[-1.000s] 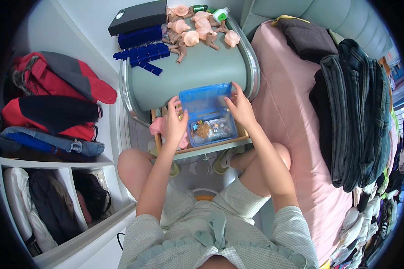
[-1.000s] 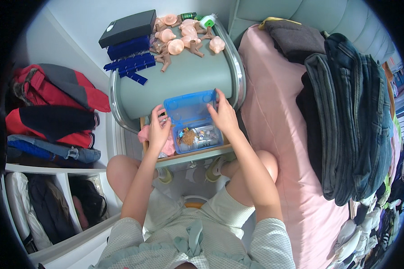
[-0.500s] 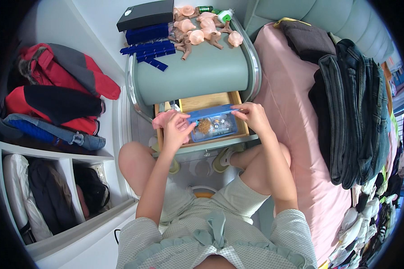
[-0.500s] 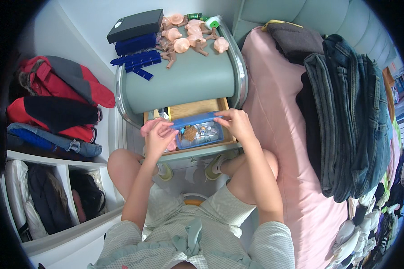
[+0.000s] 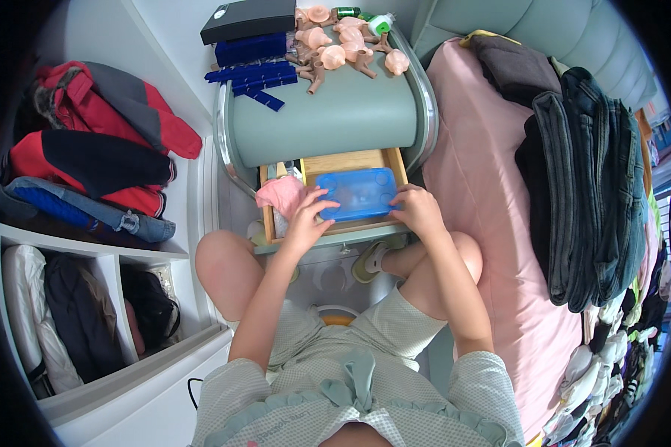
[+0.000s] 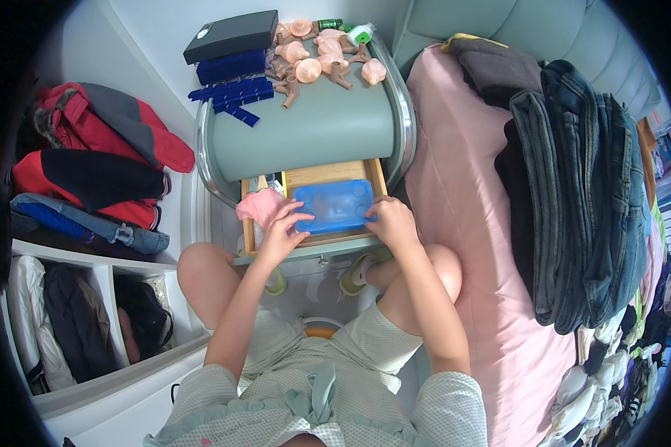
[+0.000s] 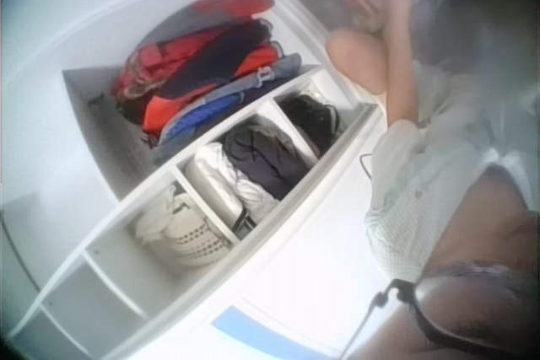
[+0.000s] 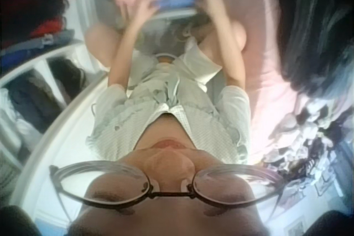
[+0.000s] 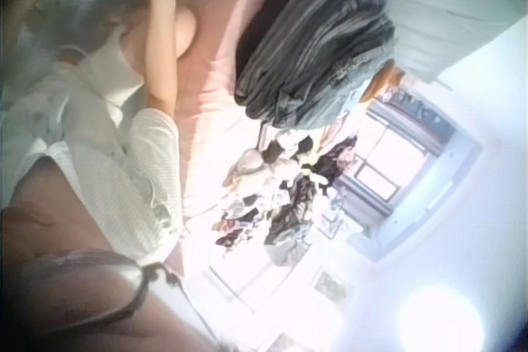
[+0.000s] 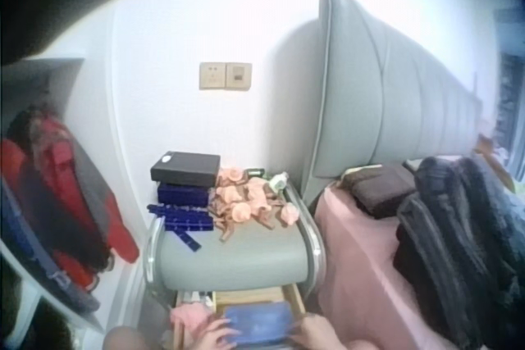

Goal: The person cleans and organizes small plastic doll parts and accessories, using a pink cloth to wipe them before placing them into a blue plastic container inside a drawer.

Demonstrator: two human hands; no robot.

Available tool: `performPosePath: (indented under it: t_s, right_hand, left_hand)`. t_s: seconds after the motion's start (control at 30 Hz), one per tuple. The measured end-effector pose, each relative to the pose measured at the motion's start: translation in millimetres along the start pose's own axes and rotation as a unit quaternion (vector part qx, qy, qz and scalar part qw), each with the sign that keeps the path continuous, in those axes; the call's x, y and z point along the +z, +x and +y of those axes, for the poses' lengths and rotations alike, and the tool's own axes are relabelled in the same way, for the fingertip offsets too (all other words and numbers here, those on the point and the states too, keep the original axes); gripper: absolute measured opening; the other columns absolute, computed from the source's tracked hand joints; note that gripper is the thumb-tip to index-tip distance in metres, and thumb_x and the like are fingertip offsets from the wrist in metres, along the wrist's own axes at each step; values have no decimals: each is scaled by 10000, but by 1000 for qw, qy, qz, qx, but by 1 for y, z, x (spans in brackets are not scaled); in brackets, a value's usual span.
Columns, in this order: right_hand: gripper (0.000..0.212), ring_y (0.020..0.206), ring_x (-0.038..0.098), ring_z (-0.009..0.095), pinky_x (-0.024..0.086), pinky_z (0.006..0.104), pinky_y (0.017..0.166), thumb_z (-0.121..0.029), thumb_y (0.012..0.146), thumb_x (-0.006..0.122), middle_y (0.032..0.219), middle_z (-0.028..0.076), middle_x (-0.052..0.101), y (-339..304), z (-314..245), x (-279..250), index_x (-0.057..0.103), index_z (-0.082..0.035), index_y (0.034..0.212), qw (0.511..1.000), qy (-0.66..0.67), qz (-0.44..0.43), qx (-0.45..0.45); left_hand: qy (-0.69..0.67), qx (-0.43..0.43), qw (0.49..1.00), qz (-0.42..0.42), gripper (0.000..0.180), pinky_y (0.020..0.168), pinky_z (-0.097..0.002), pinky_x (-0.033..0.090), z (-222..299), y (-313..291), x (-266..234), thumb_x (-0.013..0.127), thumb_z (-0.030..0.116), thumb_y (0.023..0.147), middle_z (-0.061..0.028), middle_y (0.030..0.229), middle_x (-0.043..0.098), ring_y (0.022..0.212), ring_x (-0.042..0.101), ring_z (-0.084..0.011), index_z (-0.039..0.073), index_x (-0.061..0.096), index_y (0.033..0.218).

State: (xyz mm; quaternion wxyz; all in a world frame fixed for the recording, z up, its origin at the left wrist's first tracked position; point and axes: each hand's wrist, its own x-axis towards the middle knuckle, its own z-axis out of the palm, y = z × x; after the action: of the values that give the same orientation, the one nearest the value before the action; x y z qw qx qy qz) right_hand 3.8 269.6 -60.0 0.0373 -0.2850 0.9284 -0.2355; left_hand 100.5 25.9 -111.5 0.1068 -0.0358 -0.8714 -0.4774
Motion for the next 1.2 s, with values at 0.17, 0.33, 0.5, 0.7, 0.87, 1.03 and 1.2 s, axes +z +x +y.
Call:
performPosePath:
  t_s: [0.17, 0.33, 0.5, 0.7, 0.87, 1.03, 1.2]
  right_hand:
    - [356, 999, 556, 253, 482, 346, 809, -41, 604, 671, 1120, 101, 563, -6, -7, 18, 607, -85, 952, 987, -126, 12, -96]
    - [572, 1085, 517, 276, 442, 367, 886, -125, 638, 704, 1222, 118, 511, 0, -27, 15, 518, -116, 1179, 977, -164, 15, -132]
    - [652, 1138, 483, 320, 424, 383, 916, -208, 685, 692, 1294, 141, 464, 12, -14, 38, 455, -124, 1286, 964, -214, -8, -156]
    - [491, 1162, 465, 361, 421, 424, 930, -137, 808, 520, 1284, 177, 469, 22, -4, 64, 447, -56, 1287, 938, -306, 59, -150]
    - [489, 1113, 499, 417, 467, 421, 884, -115, 821, 485, 1275, 226, 466, 22, -5, 77, 426, 8, 1291, 916, -369, 58, -149]
    - [491, 1044, 541, 447, 530, 403, 768, -125, 815, 492, 1239, 288, 472, 23, -4, 86, 435, 42, 1273, 893, -414, 49, -168]
    - [488, 1017, 559, 446, 544, 399, 724, -124, 813, 492, 1218, 306, 484, 21, -4, 89, 440, 56, 1264, 882, -436, 45, -170]
  left_hand:
    - [98, 34, 995, -5, 449, 1043, -430, 314, 10, 3, 3, 719, 22, 635, -82, 1292, 493, 1264, 367, -329, 167, 655, 1055]
    - [158, 83, 983, -46, 480, 1061, -452, 283, 12, 12, 4, 714, 13, 624, -33, 1302, 494, 1264, 374, -311, 184, 655, 1069]
    - [187, 130, 970, -80, 436, 1050, -473, 291, 2, 22, 11, 671, 17, 680, -25, 1262, 529, 1242, 397, -325, 189, 649, 1080]
    - [197, 179, 962, -66, 406, 1030, -490, 316, -12, 40, 16, 625, 53, 743, -28, 1267, 522, 1225, 404, -353, 198, 627, 1123]
    - [252, 203, 943, -70, 435, 1024, -493, 327, -16, 42, 17, 630, 71, 743, -28, 1260, 524, 1215, 413, -352, 197, 602, 1158]
    - [273, 204, 937, -74, 430, 1025, -496, 325, -12, 39, 18, 632, 78, 741, -30, 1253, 528, 1209, 418, -355, 189, 601, 1155]
    - [281, 205, 934, -80, 448, 1029, -501, 317, -10, 37, 19, 627, 71, 729, -34, 1263, 520, 1218, 407, -359, 182, 596, 1162]
